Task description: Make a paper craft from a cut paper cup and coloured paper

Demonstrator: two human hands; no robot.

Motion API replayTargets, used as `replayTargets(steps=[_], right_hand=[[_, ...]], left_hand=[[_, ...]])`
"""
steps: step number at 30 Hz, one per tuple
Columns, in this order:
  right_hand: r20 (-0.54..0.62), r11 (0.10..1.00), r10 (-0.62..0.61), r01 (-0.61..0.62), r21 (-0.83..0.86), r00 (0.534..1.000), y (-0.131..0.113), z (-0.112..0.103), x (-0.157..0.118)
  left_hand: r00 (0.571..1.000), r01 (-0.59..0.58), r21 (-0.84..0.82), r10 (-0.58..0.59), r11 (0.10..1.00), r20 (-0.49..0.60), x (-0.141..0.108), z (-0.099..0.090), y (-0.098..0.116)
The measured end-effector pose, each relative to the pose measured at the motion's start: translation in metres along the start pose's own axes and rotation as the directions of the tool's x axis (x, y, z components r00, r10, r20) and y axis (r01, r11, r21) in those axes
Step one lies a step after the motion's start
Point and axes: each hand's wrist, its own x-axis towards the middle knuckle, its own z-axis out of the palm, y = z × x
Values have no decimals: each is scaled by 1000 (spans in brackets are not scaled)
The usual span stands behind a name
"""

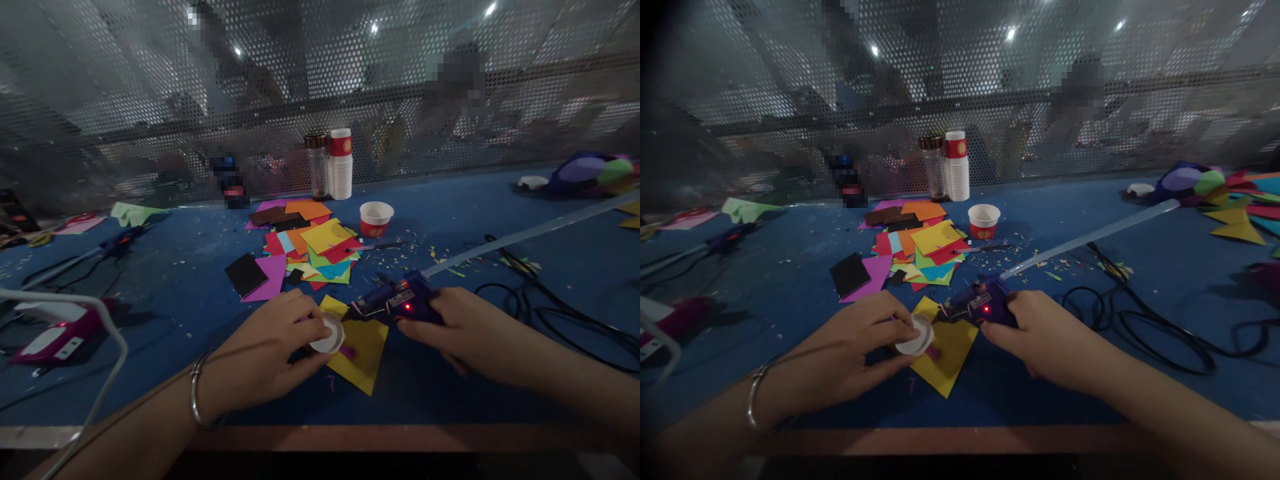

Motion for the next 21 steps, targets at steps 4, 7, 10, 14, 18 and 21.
replayTargets(steps=[4, 7, 10, 14, 18, 21], right_hand=[[19, 993, -40, 37, 116, 999, 5, -4, 0], [17, 970, -33, 28, 243, 999, 10, -4, 3], [16, 928, -2, -4, 372, 1000, 11, -3, 6], [-29, 850, 38, -17, 527, 999, 8, -5, 8], [-58, 776, 45, 1, 631, 997, 11, -12, 12], [-70, 729, 99, -25, 684, 993, 18, -20, 19]], left_hand=[[1000, 9, -28, -10, 1000, -14, -1, 1, -2], [1000, 8, -49, -9, 999, -20, -2, 2, -4], [999, 0, -46, -2, 999, -36, -2, 3, -5], [999, -6, -29, 5, 1000, -35, 1, 1, -4], [998, -23, -29, 21, 999, -55, 1, -3, -3], [994, 1, -42, -5, 999, -105, 0, -4, -3]])
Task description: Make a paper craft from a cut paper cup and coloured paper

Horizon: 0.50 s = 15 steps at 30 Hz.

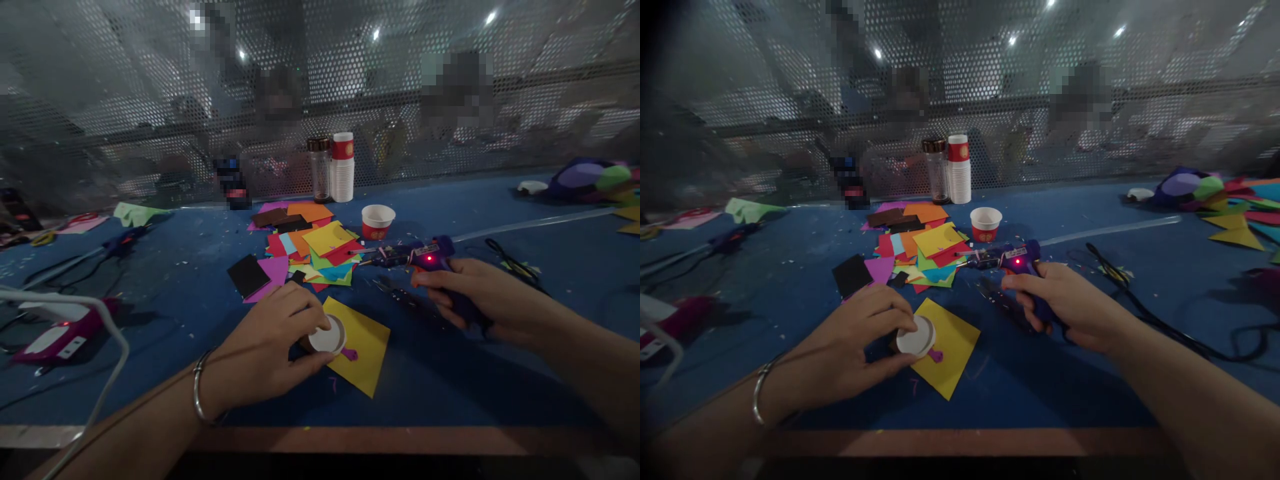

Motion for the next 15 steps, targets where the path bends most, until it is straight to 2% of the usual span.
replayTargets(steps=[2, 8, 12, 15], right_hand=[[-23, 999, 28, -27, 38, 999, -1, -7, 5], [-58, 986, 114, -106, 128, 992, -7, -22, 19], [-49, 973, 149, -137, 187, 988, -6, -27, 27], [-42, 970, 158, -147, 195, 987, -4, -26, 29]], left_hand=[[999, 44, 8, -44, 999, -16, 0, 0, 0], [982, 181, 6, -181, 983, 52, 0, 4, -1], [982, 185, 8, -185, 983, 48, 0, 7, -1], [988, 152, 5, -152, 988, -13, 0, 7, -1]])
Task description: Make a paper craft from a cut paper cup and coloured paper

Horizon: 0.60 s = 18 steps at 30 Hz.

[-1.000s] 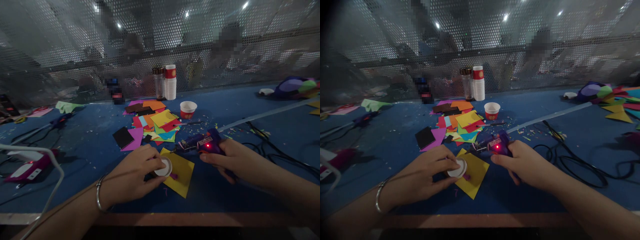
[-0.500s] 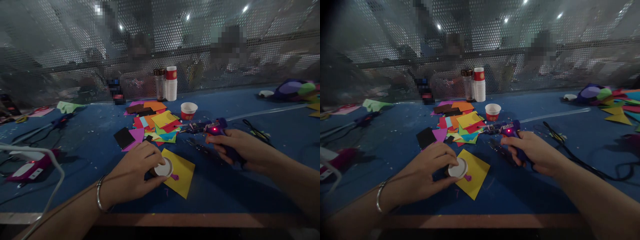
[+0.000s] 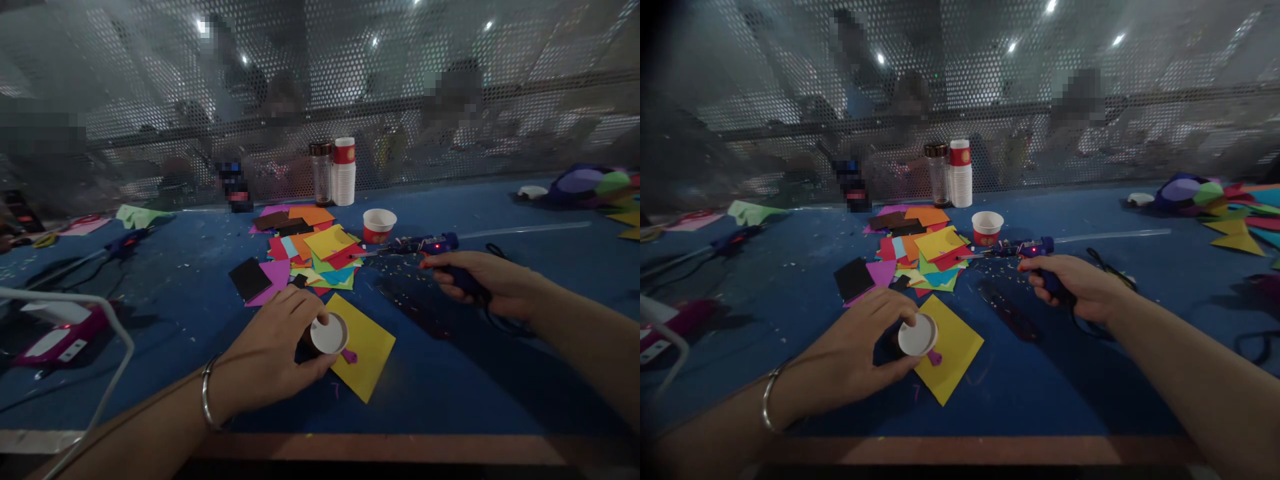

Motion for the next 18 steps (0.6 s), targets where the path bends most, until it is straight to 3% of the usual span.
replayTargets(steps=[9, 18], right_hand=[[17, 990, 24, -21, -140, 1000, -2, 4, -2], [4, 980, -7, 8, -197, 1000, -5, 11, -6]], left_hand=[[946, -145, 156, 183, 977, -268, -4, -4, 1], [903, -183, 211, 250, 960, -350, -6, -4, 1]])
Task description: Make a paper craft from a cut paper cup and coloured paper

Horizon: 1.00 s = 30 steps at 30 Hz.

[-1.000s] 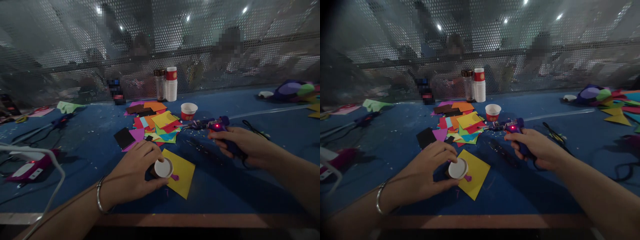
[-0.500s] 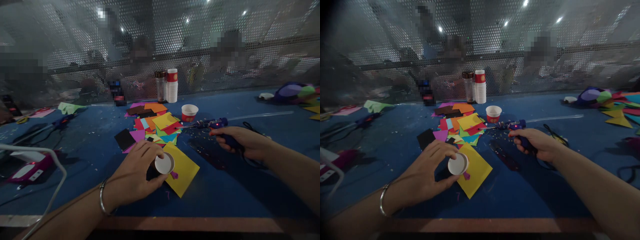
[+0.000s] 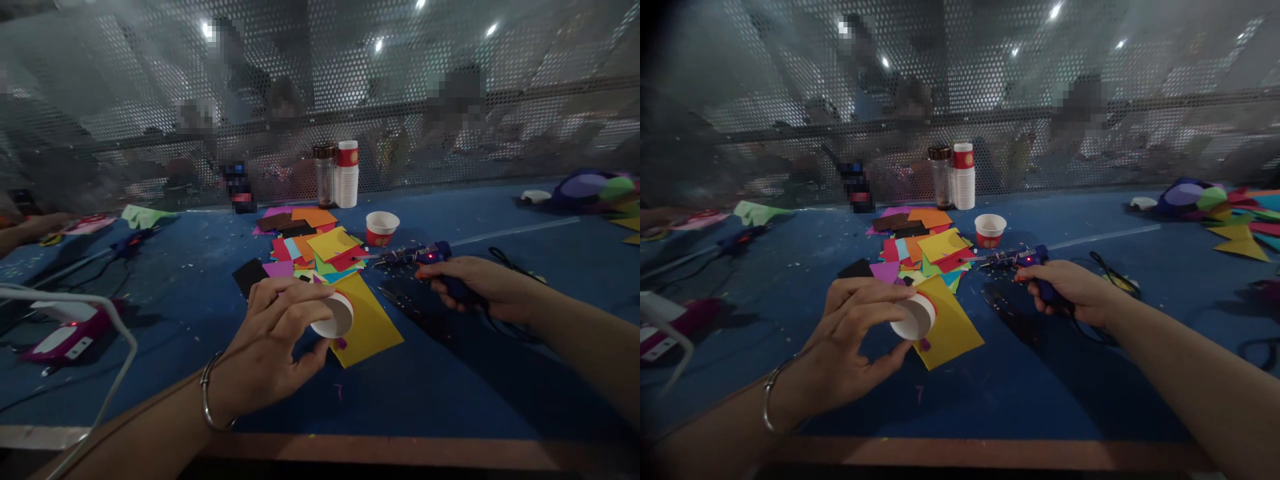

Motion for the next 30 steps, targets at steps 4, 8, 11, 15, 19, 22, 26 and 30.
replayTargets(steps=[4, 8, 11, 15, 19, 22, 26, 30], right_hand=[[-36, 1000, -18, 18, -2, 999, 4, -1, 3], [-44, 1000, -20, 20, -8, 999, 5, -1, 0], [-73, 999, -22, 24, 21, 997, 1, 2, -9], [-101, 977, -139, 153, 149, 985, -5, 17, -25], [-9, 954, -277, 277, 114, 961, -7, 44, -34], [46, 935, -349, 344, 83, 936, -7, 63, -34], [71, 912, -409, 406, 53, 910, -9, 75, -30], [2, 906, -409, 406, 123, 912, -10, 78, -26]], left_hand=[[1000, -5, -1, 5, 1000, 9, 1, -2, 1], [1000, -5, -1, 5, 1000, 17, 1, -4, 3], [1000, 1, 4, -1, 1000, 27, 0, -5, 3], [1000, -19, 16, 19, 1000, 14, 1, -3, 4], [999, -37, 24, 37, 999, 3, 1, -2, 6], [998, -55, 29, 55, 998, 10, 2, -3, 6], [998, -53, 32, 52, 998, 37, 3, -3, 5], [1000, -2, -39, 2, 999, 2, 1, -2, 4]])
